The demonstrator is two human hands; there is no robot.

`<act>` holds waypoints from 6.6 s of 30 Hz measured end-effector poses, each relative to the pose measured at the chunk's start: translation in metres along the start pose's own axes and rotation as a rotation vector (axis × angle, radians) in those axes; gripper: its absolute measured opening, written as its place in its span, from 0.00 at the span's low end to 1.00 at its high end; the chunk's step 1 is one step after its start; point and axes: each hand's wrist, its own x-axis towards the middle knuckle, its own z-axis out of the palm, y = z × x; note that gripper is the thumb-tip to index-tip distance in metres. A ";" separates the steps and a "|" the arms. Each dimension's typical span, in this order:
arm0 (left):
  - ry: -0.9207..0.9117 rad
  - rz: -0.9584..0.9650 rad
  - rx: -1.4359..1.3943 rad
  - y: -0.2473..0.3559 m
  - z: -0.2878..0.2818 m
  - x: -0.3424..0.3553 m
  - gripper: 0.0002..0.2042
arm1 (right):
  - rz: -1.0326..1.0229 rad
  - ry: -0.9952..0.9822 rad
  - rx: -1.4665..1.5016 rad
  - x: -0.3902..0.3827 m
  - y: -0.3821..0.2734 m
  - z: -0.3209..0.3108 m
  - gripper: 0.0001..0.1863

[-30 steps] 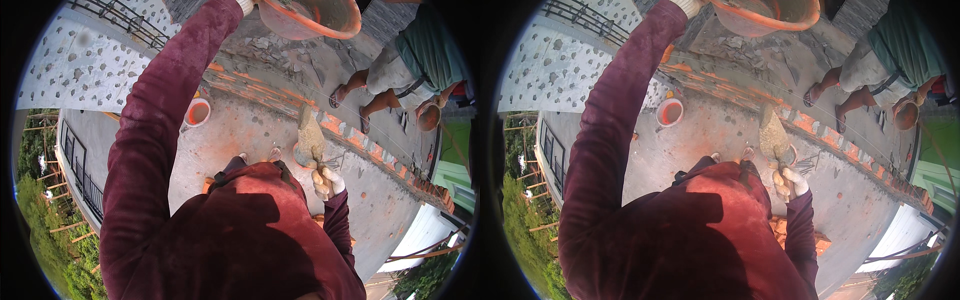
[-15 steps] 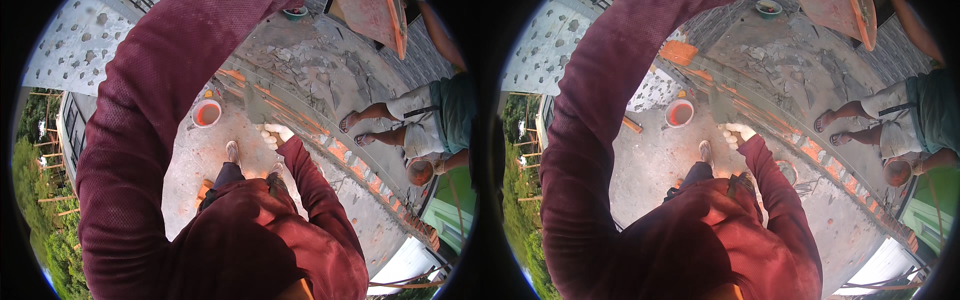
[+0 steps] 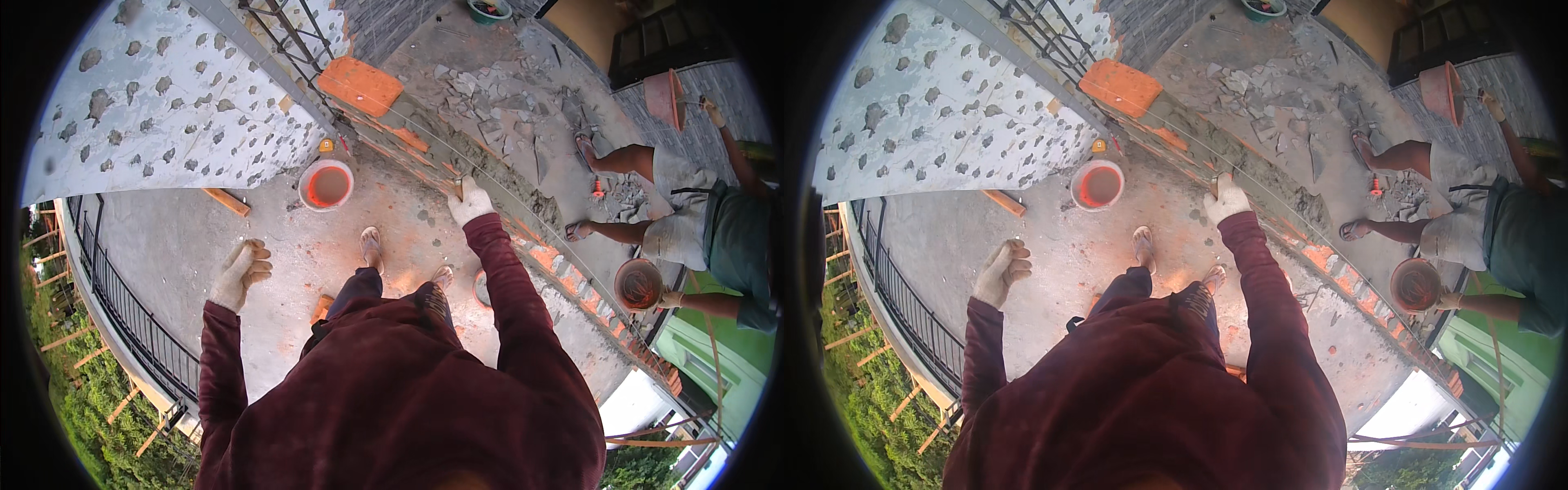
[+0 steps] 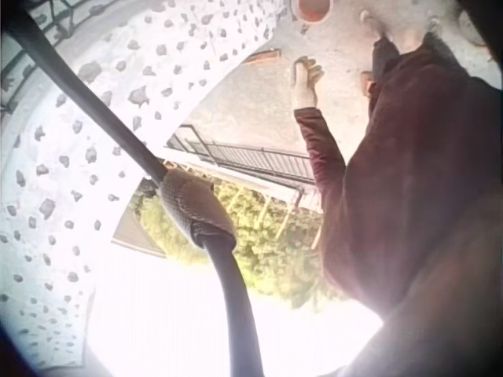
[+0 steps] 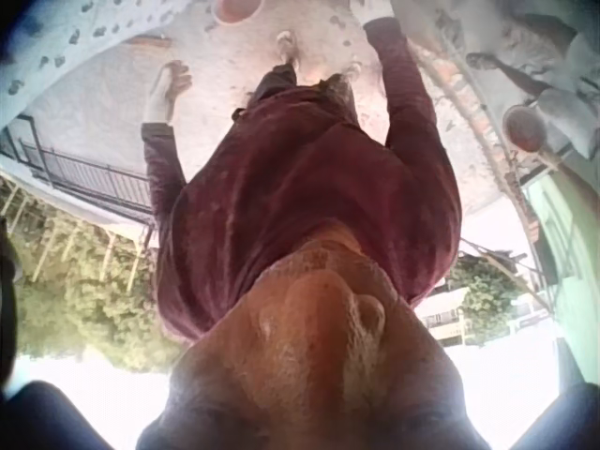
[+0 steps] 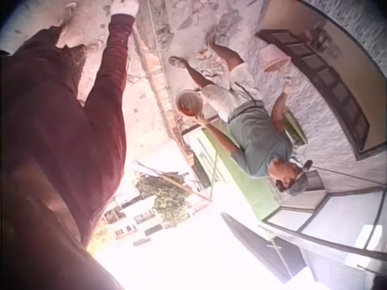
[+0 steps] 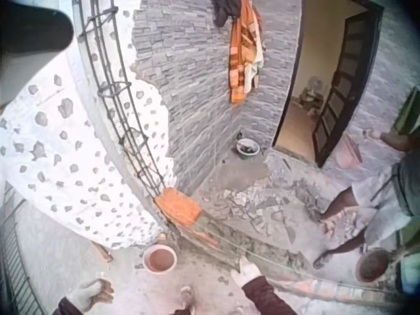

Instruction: The person scoops mortar from a bucket with a trowel, spreads it on a partially built brick wall, and places bricks one by one. They tap bricks into alignment and continue the process along the wall.

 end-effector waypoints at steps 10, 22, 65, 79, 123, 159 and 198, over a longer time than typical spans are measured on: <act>-0.137 -0.501 0.547 -0.159 -0.022 0.065 0.20 | 0.648 -0.121 0.891 -0.022 -0.042 0.049 0.15; -0.372 -0.449 0.810 -0.176 0.047 0.088 0.32 | 0.547 -0.033 0.254 -0.183 0.061 0.039 0.21; -0.832 -0.767 1.693 -0.320 0.198 0.021 0.56 | 1.191 0.428 0.672 -0.458 0.333 0.210 0.12; -0.257 -0.332 0.927 -0.260 0.045 0.089 0.41 | 0.058 -0.515 0.372 -0.220 -0.015 -0.077 0.16; -0.022 -0.426 0.517 -0.198 0.074 0.033 0.31 | 0.319 -0.176 0.215 -0.009 -0.048 0.012 0.25; -0.142 -0.270 0.520 -0.161 -0.014 0.140 0.25 | 0.511 0.041 -0.008 -0.178 0.102 -0.087 0.24; -0.212 -0.345 0.770 -0.132 0.021 0.144 0.24 | 0.902 0.107 0.210 -0.221 0.127 -0.120 0.26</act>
